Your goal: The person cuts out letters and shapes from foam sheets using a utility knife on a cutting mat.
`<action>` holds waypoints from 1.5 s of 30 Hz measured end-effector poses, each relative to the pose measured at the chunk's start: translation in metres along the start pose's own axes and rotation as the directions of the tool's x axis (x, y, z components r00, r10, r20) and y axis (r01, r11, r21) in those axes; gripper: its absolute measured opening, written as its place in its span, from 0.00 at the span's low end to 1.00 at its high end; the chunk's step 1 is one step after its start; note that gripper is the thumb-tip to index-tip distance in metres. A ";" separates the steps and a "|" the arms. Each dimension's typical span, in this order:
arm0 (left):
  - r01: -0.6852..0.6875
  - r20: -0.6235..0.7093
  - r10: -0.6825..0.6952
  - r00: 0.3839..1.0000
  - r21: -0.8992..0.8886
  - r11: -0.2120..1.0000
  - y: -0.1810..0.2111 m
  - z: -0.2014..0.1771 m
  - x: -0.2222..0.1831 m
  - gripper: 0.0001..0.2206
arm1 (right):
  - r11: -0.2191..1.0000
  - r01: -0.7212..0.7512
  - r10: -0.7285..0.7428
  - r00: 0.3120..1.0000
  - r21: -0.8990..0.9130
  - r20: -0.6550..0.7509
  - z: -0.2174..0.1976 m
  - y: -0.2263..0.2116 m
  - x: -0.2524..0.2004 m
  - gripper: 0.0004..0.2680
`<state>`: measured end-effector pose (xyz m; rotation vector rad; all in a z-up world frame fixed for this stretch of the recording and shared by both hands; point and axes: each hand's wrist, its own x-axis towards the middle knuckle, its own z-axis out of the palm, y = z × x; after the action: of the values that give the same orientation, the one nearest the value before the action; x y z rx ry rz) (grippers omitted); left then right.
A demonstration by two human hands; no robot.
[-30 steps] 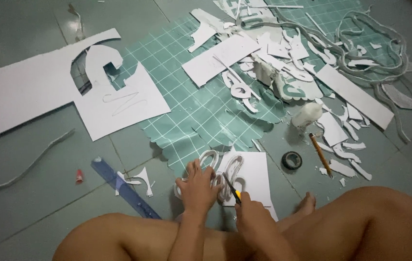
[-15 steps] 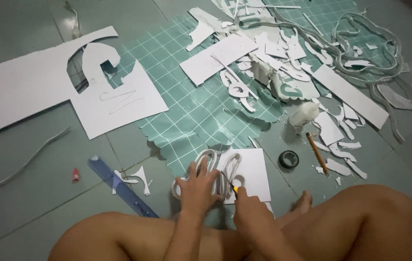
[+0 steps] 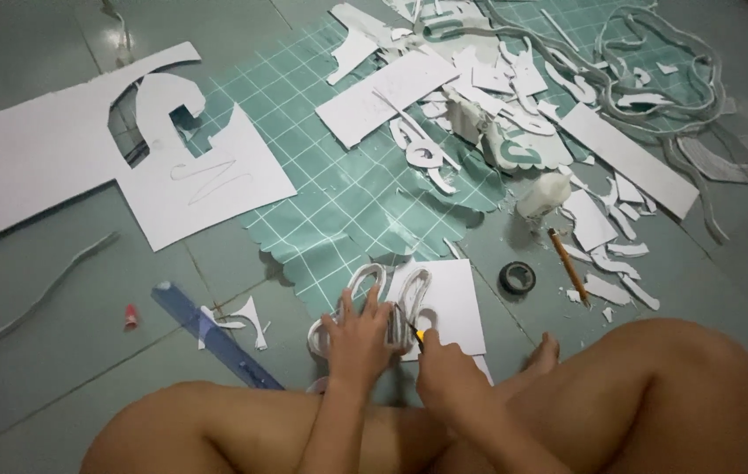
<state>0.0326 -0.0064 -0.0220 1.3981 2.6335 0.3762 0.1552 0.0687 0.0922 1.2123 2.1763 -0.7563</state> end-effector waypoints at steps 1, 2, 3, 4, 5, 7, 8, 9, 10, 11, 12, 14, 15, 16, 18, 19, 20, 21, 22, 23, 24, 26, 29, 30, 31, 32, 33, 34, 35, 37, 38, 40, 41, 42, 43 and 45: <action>-0.003 -0.001 0.003 1.000 -0.001 1.000 0.002 -0.005 0.001 0.36 | 1.000 -0.002 0.002 1.000 0.001 -0.002 0.000 0.000 0.000 0.09; 0.015 0.052 -0.014 0.999 -0.015 1.000 0.003 -0.009 0.002 0.35 | 1.000 0.003 -0.003 1.000 0.012 0.011 -0.001 0.000 0.000 0.09; 0.037 0.104 -0.034 0.994 -0.025 0.999 0.003 -0.014 0.002 0.34 | 1.000 0.012 -0.013 1.000 0.022 0.025 0.000 -0.001 0.000 0.09; 0.038 0.103 -0.035 0.994 -0.023 0.999 0.004 -0.018 0.003 0.34 | 1.000 0.014 -0.015 1.000 0.023 0.025 -0.008 -0.010 -0.005 0.09; 0.043 0.129 -0.040 0.991 -0.024 0.999 0.005 -0.022 0.004 0.33 | 1.000 -0.011 0.009 0.997 0.020 0.074 -0.016 -0.018 -0.012 0.11; 0.048 0.155 -0.044 0.987 -0.024 0.999 0.005 -0.022 0.004 0.32 | 0.999 -0.035 0.033 0.992 0.018 0.123 -0.013 -0.018 -0.010 0.12; 0.051 0.143 -0.046 0.989 -0.034 0.998 0.003 -0.018 0.003 0.33 | 0.999 -0.009 0.007 0.999 0.039 0.051 -0.001 -0.009 -0.002 0.11; 0.056 0.132 -0.050 0.990 -0.044 0.997 0.002 -0.013 0.001 0.34 | 0.998 0.020 -0.019 1.000 0.057 -0.020 0.012 -0.001 0.005 0.10; 0.058 0.132 -0.052 0.990 -0.042 0.997 0.001 -0.013 0.001 0.34 | 0.998 0.021 -0.020 1.000 0.058 -0.019 0.015 0.003 0.007 0.10; 0.044 0.118 -0.042 0.992 -0.015 0.999 0.002 -0.012 0.002 0.33 | 0.999 0.003 -0.003 1.000 0.051 -0.001 0.018 0.008 0.009 0.10; 0.030 0.104 -0.031 0.994 0.013 0.999 0.002 -0.012 0.003 0.33 | 0.999 -0.016 0.015 1.000 0.044 0.016 0.021 0.012 0.012 0.11; 0.034 0.130 -0.030 0.991 -0.021 0.999 0.004 -0.014 0.001 0.34 | 0.997 -0.021 0.018 0.999 0.074 0.038 0.027 0.020 0.016 0.11; 0.041 0.146 -0.034 0.989 -0.048 0.998 0.002 -0.016 0.002 0.34 | 0.995 -0.015 0.010 0.999 0.103 0.053 0.029 0.021 0.021 0.12; 0.041 0.141 -0.034 0.989 -0.045 0.998 0.002 -0.018 0.003 0.34 | 0.994 -0.011 0.006 0.999 0.105 0.049 0.020 0.016 0.017 0.12; 0.030 0.142 -0.022 0.990 -0.053 0.998 0.003 -0.020 0.002 0.35 | 0.990 -0.047 0.032 0.993 0.136 0.112 0.003 0.009 0.004 0.10; 0.027 0.139 -0.020 0.990 -0.051 0.998 0.001 -0.016 0.003 0.35 | 0.989 -0.046 0.031 0.994 0.139 0.108 0.016 0.022 0.013 0.10; 0.015 0.114 -0.010 0.993 -0.039 0.999 -0.002 -0.012 0.003 0.34 | 0.992 -0.005 0.004 1.000 0.124 0.014 0.028 0.034 0.023 0.10; 0.007 0.092 -0.004 0.996 -0.027 1.000 -0.005 -0.006 -0.001 0.34 | 0.994 0.033 -0.025 0.997 0.102 -0.076 0.044 0.047 0.031 0.11; 0.008 0.092 -0.005 0.996 -0.026 1.000 -0.008 0.001 -0.001 0.34 | 0.994 0.034 -0.027 0.997 0.103 -0.075 0.041 0.044 0.026 0.11; -0.024 0.022 0.025 0.999 -0.004 1.000 -0.010 0.008 -0.003 0.34 | 0.994 0.027 -0.017 0.996 0.110 -0.086 0.038 0.042 0.021 0.11; -0.055 -0.048 0.056 0.997 0.020 0.998 -0.012 0.014 -0.003 0.35 | 0.993 0.020 -0.008 0.995 0.118 -0.097 0.033 0.039 0.015 0.10; -0.047 -0.067 0.048 0.997 0.020 0.999 -0.008 0.007 -0.003 0.33 | 0.994 0.000 0.010 0.996 0.108 -0.086 0.027 0.035 0.006 0.11; -0.031 -0.061 0.031 0.998 0.008 0.999 -0.007 0.000 -0.001 0.31 | 0.995 -0.014 0.021 0.997 0.097 -0.074 0.024 0.033 0.005 0.11; -0.026 -0.035 0.026 0.999 -0.009 1.000 -0.006 -0.002 -0.001 0.31 | 0.995 -0.013 0.020 0.997 0.096 -0.072 0.024 0.034 0.005 0.11; -0.029 -0.039 0.029 0.999 -0.008 1.000 -0.007 -0.002 0.000 0.31 | 0.995 -0.013 0.020 0.997 0.097 -0.077 0.024 0.034 0.008 0.11; -0.026 -0.013 0.026 1.000 0.012 1.000 -0.007 -0.002 0.001 0.30 | 0.994 -0.005 0.013 0.997 0.105 -0.077 0.024 0.034 0.011 0.10; -0.023 0.015 0.023 1.000 0.032 0.999 -0.008 -0.001 0.001 0.30 | 0.993 0.002 0.006 0.997 0.114 -0.075 0.026 0.035 0.013 0.10; -0.027 0.013 0.026 1.000 0.033 0.999 -0.006 -0.003 0.002 0.30 | 0.993 0.002 0.007 0.997 0.116 -0.078 0.028 0.037 0.016 0.10; -0.006 0.060 0.006 0.998 0.007 1.000 -0.006 -0.005 0.003 0.31 | 0.993 0.003 0.007 0.996 0.115 -0.084 0.030 0.038 0.020 0.10; 0.014 0.107 -0.012 0.994 -0.017 1.000 -0.005 -0.006 0.002 0.32 | 0.993 0.003 0.008 0.996 0.117 -0.089 0.025 0.034 0.019 0.11; -0.002 0.086 0.005 0.996 -0.027 1.000 -0.006 -0.004 0.001 0.34 | 0.995 -0.021 0.024 0.999 0.102 -0.031 0.018 0.029 0.015 0.11; -0.021 0.058 0.024 0.998 -0.037 0.999 -0.003 -0.008 0.003 0.36 | 0.995 -0.043 0.041 0.999 0.085 0.021 0.007 0.023 0.012 0.11; 0.008 0.111 -0.002 0.994 -0.058 0.998 -0.002 -0.013 0.004 0.35 | 0.996 -0.048 0.044 0.998 0.074 0.053 0.005 0.021 0.012 0.10; 0.038 0.163 -0.025 0.986 -0.077 0.996 -0.001 -0.018 0.005 0.34 | 0.997 -0.052 0.047 0.995 0.062 0.084 0.003 0.020 0.012 0.10; 0.039 0.161 -0.027 0.987 -0.076 0.996 -0.002 -0.017 0.004 0.34 | 0.997 -0.051 0.045 0.995 0.062 0.084 0.013 0.025 0.018 0.10; 0.005 0.062 0.001 0.998 -0.093 0.996 -0.003 -0.014 0.000 0.33 | 0.997 -0.040 0.042 0.999 0.061 -0.028 0.032 0.037 0.029 0.12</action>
<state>0.0267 -0.0100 -0.0098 1.3555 2.5334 0.4424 0.1798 0.0789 0.0423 1.3019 2.1592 -0.7970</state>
